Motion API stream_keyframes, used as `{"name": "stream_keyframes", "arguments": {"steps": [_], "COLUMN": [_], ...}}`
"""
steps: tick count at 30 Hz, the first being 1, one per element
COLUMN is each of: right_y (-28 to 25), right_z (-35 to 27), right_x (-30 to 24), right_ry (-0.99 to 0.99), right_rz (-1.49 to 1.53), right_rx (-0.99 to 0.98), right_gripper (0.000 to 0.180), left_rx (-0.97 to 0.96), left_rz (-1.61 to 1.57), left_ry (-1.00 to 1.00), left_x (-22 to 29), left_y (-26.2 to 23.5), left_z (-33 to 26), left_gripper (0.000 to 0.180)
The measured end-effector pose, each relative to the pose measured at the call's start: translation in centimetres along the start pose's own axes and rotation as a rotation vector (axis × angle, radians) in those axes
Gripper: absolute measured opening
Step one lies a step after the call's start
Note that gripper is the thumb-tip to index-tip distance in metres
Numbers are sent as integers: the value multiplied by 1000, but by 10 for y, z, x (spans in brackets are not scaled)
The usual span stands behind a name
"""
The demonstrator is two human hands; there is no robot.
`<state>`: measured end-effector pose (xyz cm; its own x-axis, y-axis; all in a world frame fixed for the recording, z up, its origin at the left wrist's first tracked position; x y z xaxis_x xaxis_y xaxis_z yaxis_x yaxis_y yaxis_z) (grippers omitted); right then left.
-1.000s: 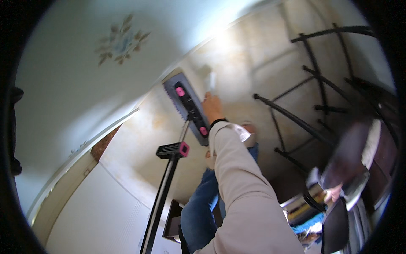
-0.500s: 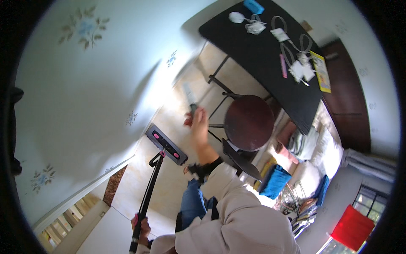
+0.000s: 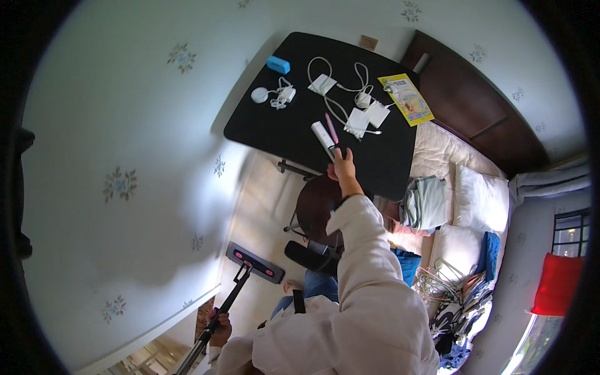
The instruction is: The person mops the tiled floor in a home using a corded electric mop. They move through the entryway, living room, and bedroom, cleaning around furniture and rugs. The mop head is rinsed in a bucket of water during the task.
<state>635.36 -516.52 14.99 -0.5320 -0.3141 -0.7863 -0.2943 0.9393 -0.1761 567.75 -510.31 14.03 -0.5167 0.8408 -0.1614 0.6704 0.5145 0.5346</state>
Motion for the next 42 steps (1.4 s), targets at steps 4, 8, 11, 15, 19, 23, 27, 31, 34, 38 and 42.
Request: {"name": "stream_keyframes", "arguments": {"steps": [4,8,11,15,19,23,27,31,34,38,42], "right_y": [-153,-248,-260,-256,-254,-255,-255,-256,-258,-257,-259], "right_z": [-13,25,63,77,72,77,83,91,96,98,107], "right_x": [-40,-8,1,19,5,6,11,16,18,11,15], "right_ry": [-407,-176,-182,-62,-197,-223,-266,-252,-241,-309,-300], "right_rz": [-485,-759,-777,-607,-591,-587,-533,-547,-506,-528,-534], "right_rx": [596,790,638,603,659,669,659,617,586,594,566], "right_gripper": [54,63,68,60,54,50,51,56,59,57,56], "left_rx": [64,130,97,121,643,285,109,93,56,213,151], "left_rz": [42,110,103,-25,200,145,141,167,126,271,211], "left_ry": [87,33,-16,-40,55,-64,-143,-131,-161,-40,-78], "left_x": [2,-7,-12,-23,-21,-48,-66,-72,-81,-68,-77], "left_y": [27,43,57,71,35,46,25,-4,-21,-60,-68], "left_z": [22,36,43,57,41,67,83,95,100,106,114], "left_gripper": [34,26,30,33,43,34,36,43,45,44,41]}}
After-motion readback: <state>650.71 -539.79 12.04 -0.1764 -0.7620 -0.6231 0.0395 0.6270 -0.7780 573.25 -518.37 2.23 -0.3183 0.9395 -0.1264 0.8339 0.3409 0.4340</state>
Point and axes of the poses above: each hand's wrist, its own z-axis towards the middle knuckle, its own y-axis out of the palm, x = y × z, the point moved 10 cm from there along z, towards the middle knuckle, and after that the axes turned 2 degrees about -x, right-handed, at the moved point
